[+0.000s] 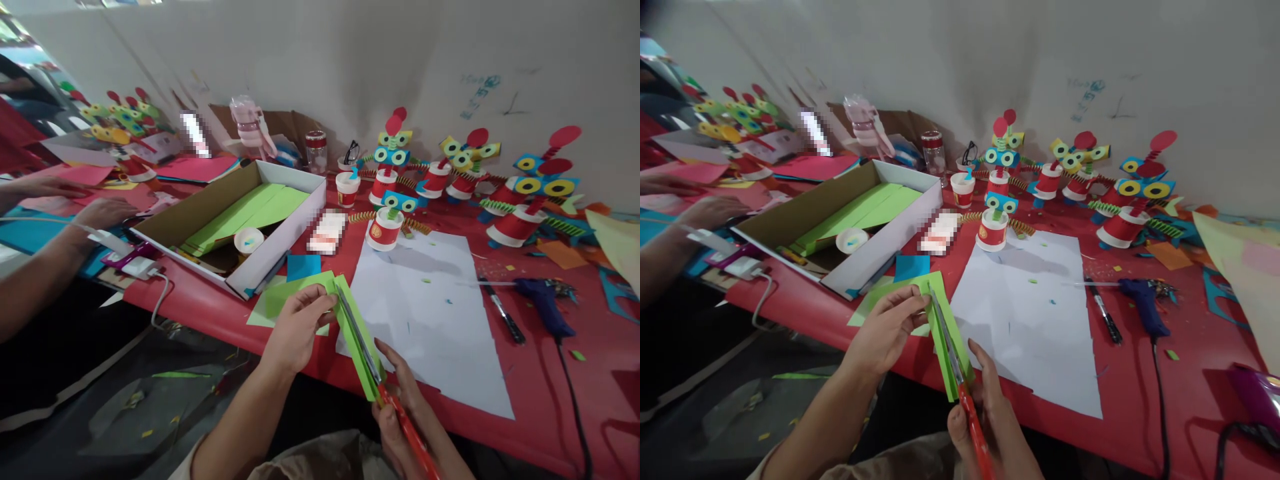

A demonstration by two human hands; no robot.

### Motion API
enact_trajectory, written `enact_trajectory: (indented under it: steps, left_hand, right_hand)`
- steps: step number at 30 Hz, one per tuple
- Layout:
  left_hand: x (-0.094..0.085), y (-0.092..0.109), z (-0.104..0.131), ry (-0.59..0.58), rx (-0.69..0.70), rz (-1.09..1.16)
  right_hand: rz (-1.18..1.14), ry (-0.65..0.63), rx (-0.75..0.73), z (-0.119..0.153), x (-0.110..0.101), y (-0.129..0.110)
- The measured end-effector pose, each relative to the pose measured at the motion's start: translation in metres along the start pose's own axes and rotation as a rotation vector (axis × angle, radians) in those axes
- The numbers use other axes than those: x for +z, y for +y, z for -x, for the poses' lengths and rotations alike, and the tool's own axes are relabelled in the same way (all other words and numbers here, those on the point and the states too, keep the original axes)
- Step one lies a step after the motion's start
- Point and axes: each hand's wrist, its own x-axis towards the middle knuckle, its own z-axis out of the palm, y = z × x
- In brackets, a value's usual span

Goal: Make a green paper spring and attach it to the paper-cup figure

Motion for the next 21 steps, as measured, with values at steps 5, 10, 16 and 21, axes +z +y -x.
enact_trajectory:
  steps: [5, 10, 16, 21]
  left_hand:
    - [0.000, 0.003, -0.002, -0.019, -0.085, 0.086]
    - [0.001, 0.003, 0.001, -0.048, -0.050, 0.028]
    - [0.005, -0.002, 0.005, -0.072, -0.047, -0.008]
    - [0.004, -0.005, 0.004, -0.078, -0.042, -0.005]
  right_hand:
    - [-0.030, -0.041, 0.013, 0.001, -0.002, 0.002]
    - [-0.037, -0.083, 0.005, -0.006, -0.003, 0.010]
    - [0.017, -0.079, -0.004, -0.045, -0.012, 0.021]
    - [0.022, -0.030, -0.028, -0.027, -0.010, 0.021]
